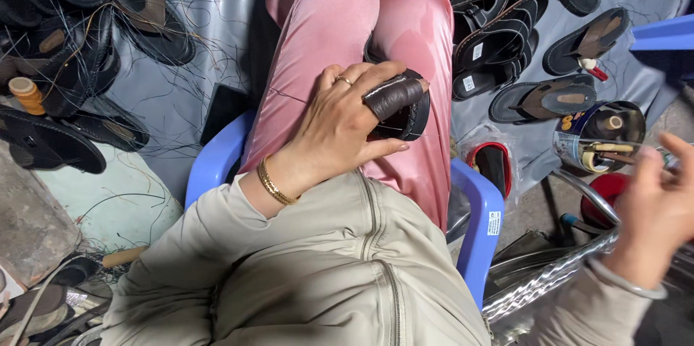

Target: The person hand-sews a dark leather shoe using a needle and thread, pulling the thread tight through the sole and upper material while wearing a protective thimble on a finger.

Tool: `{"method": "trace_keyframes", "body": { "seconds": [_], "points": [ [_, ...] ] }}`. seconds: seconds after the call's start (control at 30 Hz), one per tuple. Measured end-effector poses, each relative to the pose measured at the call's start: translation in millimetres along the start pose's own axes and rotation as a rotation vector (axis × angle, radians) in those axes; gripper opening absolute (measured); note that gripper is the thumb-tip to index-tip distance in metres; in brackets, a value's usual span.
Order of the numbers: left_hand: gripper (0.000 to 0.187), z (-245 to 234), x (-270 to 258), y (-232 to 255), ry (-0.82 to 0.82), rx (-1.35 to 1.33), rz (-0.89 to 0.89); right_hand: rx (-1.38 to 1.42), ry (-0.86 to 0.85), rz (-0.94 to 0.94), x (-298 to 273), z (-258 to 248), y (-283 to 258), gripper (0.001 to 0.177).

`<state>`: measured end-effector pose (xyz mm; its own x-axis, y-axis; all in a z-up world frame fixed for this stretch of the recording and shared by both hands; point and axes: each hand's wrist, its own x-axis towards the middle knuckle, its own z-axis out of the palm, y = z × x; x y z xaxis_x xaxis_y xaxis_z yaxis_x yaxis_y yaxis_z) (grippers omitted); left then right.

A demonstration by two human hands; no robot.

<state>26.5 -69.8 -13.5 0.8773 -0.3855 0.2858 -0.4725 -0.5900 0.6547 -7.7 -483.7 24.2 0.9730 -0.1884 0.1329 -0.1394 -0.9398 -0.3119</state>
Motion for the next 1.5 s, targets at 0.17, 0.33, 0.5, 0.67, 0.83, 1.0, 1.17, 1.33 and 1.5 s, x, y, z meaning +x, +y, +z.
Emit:
{"method": "trace_keyframes", "body": {
  "seconds": [0.17,0.33,0.5,0.67,0.83,1.0,1.17,1.33,1.5],
  "points": [
    [0.079,5,-1,-2,-0.027,0.012,-0.017,0.603,-0.468,-0.264,-19,32,-187,0.032],
    [0.074,4,2,-3,0.019,0.049,0.013,0.775,-0.541,-0.247,-27,54,-186,0.009],
    [0.072,6,6,-1,0.058,0.046,0.032,1.818,-0.437,0.189,-38,57,-205,0.024],
    [0.072,7,4,-4,0.076,0.095,0.05,1.642,-0.521,0.365,-72,40,-216,0.028],
    [0.088,-1,-10,-6,-0.027,0.147,-0.023,1.7,-0.444,0.367,-39,56,-187,0.026],
    [0.035,-52,-33,-12,-0.285,0.038,-0.274,1.781,-0.537,0.385,-19,89,-152,0.023],
    [0.017,-39,-15,-18,0.108,-1.64,-0.48,1.951,-0.582,0.395,-21,102,-157,0.022],
    [0.031,-9,12,-45,0.321,-1.938,-0.692,2.009,-0.584,0.546,-21,109,-173,0.022],
    [0.033,-12,22,-50,0.428,-1.589,-0.814,2.027,-0.489,0.874,-21,110,-192,0.025]
  ]
}}
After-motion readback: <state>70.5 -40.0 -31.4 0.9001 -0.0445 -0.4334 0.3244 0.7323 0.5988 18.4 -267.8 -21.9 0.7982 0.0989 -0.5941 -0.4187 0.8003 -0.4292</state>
